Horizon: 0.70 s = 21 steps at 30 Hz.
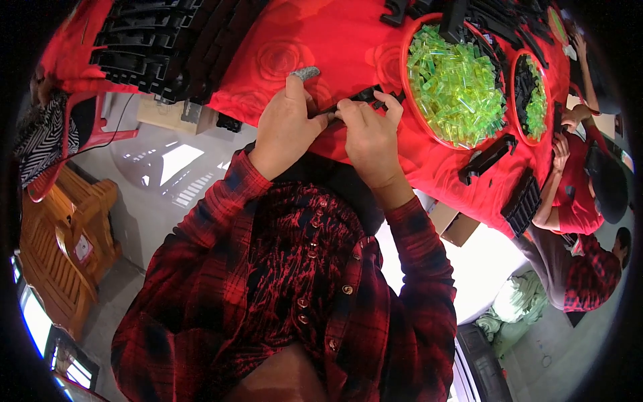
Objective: The person assembles plastic components by inserting green rods and internal parts into black plastic housings and snapping pieces together by hand.
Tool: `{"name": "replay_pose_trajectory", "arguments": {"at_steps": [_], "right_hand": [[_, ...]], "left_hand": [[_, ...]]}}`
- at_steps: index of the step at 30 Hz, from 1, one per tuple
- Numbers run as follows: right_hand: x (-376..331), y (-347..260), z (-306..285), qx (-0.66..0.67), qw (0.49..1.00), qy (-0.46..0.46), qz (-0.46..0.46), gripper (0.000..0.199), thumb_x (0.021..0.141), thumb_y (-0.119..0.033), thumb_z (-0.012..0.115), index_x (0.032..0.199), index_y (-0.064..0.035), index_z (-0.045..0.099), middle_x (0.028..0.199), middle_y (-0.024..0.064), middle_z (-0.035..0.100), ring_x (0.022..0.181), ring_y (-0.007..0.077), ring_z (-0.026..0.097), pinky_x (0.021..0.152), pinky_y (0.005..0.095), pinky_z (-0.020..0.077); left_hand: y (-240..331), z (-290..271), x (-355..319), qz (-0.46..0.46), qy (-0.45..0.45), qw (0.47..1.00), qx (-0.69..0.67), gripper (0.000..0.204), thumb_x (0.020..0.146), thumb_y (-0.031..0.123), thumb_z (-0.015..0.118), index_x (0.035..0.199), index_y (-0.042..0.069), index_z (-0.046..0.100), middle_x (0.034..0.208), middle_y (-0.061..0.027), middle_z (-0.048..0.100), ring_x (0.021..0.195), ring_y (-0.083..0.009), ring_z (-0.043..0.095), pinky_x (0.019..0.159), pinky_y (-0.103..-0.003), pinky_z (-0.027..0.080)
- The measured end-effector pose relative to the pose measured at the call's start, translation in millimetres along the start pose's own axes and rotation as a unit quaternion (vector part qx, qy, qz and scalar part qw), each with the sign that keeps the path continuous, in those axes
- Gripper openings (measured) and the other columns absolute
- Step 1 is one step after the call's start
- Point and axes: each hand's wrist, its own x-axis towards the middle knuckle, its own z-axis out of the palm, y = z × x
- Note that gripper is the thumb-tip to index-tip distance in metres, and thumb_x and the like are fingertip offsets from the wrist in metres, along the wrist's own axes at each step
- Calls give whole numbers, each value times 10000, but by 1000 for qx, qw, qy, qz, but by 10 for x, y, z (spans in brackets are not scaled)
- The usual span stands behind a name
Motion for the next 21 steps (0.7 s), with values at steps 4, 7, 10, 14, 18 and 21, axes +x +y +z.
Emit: {"name": "replay_pose_trajectory", "arguments": {"at_steps": [4, 7, 10, 14, 18, 21], "right_hand": [[-32, -12, -12, 20, 999, 19, 19, 156, 876, -14, 629, 1025, -59, 632, 901, 41, 707, 827, 190, 671, 1005, 457, 382], [-69, -30, 7, 57, 996, 22, 66, 135, 906, -32, 637, 1039, -56, 629, 909, 50, 708, 836, 205, 665, 991, 456, 388], [-96, -29, 49, 70, 991, 30, 106, 137, 925, -59, 645, 1061, -53, 623, 916, 68, 709, 839, 227, 656, 968, 454, 394], [-121, -44, 125, 61, 986, 43, 147, 169, 931, -84, 657, 1090, -51, 614, 909, 86, 707, 823, 252, 645, 941, 448, 396], [-72, -39, 102, 65, 989, 49, 121, 163, 926, -85, 664, 1079, -55, 615, 895, 82, 700, 824, 245, 647, 937, 444, 397], [-55, -20, 83, 67, 992, 24, 106, 123, 961, -78, 624, 1078, -53, 647, 845, 68, 702, 813, 187, 650, 985, 408, 388]], "left_hand": [[-29, 28, 0, 11, 0, 1000, -2, 628, 766, 113, 778, 1277, -50, 451, 914, -266, 664, 930, -438, 651, 801, -498, 508], [-85, 71, -5, 33, 35, 999, 18, 653, 760, 138, 808, 1290, -49, 475, 762, -126, 612, 782, -327, 636, 694, -421, 491], [-70, 70, 2, 27, 32, 999, 17, 656, 757, 135, 808, 1291, -51, 475, 756, -126, 607, 772, -324, 634, 687, -420, 488], [-25, 23, 12, 12, 3, 1000, -10, 612, 769, 128, 786, 1266, -48, 475, 929, -268, 666, 933, -435, 653, 805, -496, 510], [-67, 53, -2, 21, 21, 1000, 9, 636, 763, 136, 802, 1279, -43, 475, 859, -199, 642, 859, -384, 647, 745, -461, 502], [-81, 72, -1, 37, 42, 998, 22, 659, 756, 153, 820, 1289, -37, 482, 794, -138, 617, 794, -335, 643, 689, -428, 495]]}}
